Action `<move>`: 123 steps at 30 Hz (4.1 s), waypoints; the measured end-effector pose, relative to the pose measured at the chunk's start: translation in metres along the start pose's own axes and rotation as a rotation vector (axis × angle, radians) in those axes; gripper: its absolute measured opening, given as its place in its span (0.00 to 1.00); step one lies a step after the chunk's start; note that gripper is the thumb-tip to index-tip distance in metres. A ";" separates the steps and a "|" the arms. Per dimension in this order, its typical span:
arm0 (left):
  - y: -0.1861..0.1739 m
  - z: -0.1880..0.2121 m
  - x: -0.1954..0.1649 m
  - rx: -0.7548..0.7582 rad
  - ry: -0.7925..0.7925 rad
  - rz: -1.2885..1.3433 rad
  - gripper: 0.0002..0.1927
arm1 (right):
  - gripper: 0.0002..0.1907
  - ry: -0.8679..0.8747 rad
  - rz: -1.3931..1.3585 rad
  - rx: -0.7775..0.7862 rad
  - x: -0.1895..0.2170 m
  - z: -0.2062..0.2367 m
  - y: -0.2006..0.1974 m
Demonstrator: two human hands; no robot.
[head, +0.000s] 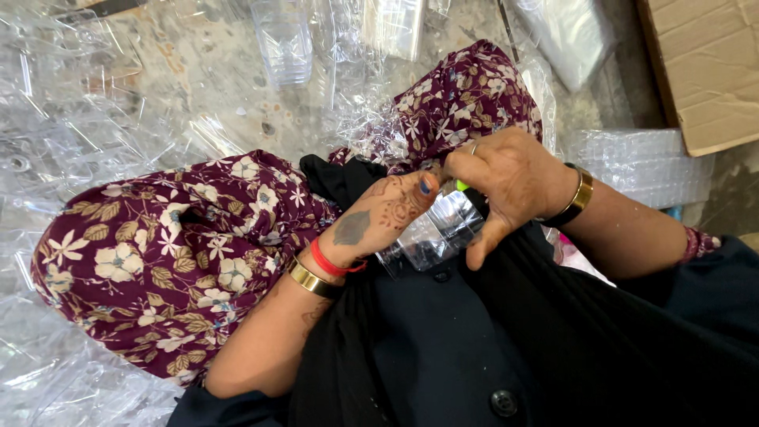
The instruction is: The person sits on the floor among piles of clear plastic parts and snaps lids onto small transparent plastic boxes one at a time, pressing each lid closed by hand and setting finished boxes aside. At the start they briefly handle a pink bottle with a pink cap before beginning the box assembly.
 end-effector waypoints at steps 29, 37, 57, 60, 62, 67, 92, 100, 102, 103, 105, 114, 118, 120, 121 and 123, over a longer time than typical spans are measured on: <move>-0.006 0.002 -0.015 -0.021 0.111 0.023 0.40 | 0.39 -0.165 0.062 -0.082 0.002 0.010 0.005; -0.009 0.004 -0.005 0.028 0.050 0.077 0.38 | 0.45 -0.033 -0.071 -0.120 0.008 0.002 -0.007; -0.003 0.006 -0.011 0.011 0.026 0.035 0.40 | 0.46 0.066 -0.046 -0.034 0.008 -0.001 0.004; -0.003 0.005 -0.009 0.004 0.045 0.022 0.40 | 0.46 0.098 -0.012 -0.010 0.006 -0.001 0.006; -0.004 0.005 -0.009 0.011 0.064 0.021 0.40 | 0.46 0.104 -0.016 -0.003 0.006 -0.002 0.006; -0.004 0.007 -0.009 -0.045 0.029 0.004 0.40 | 0.47 0.170 -0.047 0.061 0.005 0.000 0.002; -0.007 0.008 -0.003 -0.051 0.008 0.121 0.49 | 0.38 -0.145 0.224 -0.257 0.009 0.009 0.011; -0.002 0.010 -0.007 -0.203 0.210 0.399 0.59 | 0.37 -0.110 0.078 -0.550 -0.001 0.033 0.011; -0.005 0.014 -0.009 -0.174 0.198 0.379 0.62 | 0.39 0.042 -0.012 -0.472 -0.005 0.034 0.014; -0.005 0.016 -0.010 -0.143 0.192 0.373 0.62 | 0.41 0.120 -0.058 -0.430 -0.006 0.034 0.016; -0.005 0.016 -0.012 -0.099 0.203 0.331 0.62 | 0.44 0.140 -0.156 -0.325 -0.008 0.032 0.018; -0.007 0.011 -0.015 0.008 0.180 0.365 0.51 | 0.49 0.173 -0.269 -0.175 -0.011 0.030 0.027; 0.000 0.012 -0.007 0.070 0.112 0.719 0.52 | 0.52 0.308 -0.283 -0.195 -0.015 0.034 0.029; 0.000 0.012 -0.004 0.064 0.088 0.731 0.52 | 0.50 0.237 -0.273 -0.181 -0.014 0.034 0.028; -0.001 0.012 -0.003 0.065 0.078 0.725 0.52 | 0.48 0.200 -0.267 -0.173 -0.013 0.033 0.027; -0.002 0.011 -0.002 0.059 0.068 0.714 0.51 | 0.49 0.204 -0.306 -0.146 -0.014 0.031 0.028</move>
Point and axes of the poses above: each hand's wrist, its own z-axis away from the middle knuckle, its own y-axis out of the palm, x = y × z, the point moved 3 cm from there along -z, towards the middle knuckle, and after that the axes turned 1 degree about y, right-handed, at the moved point
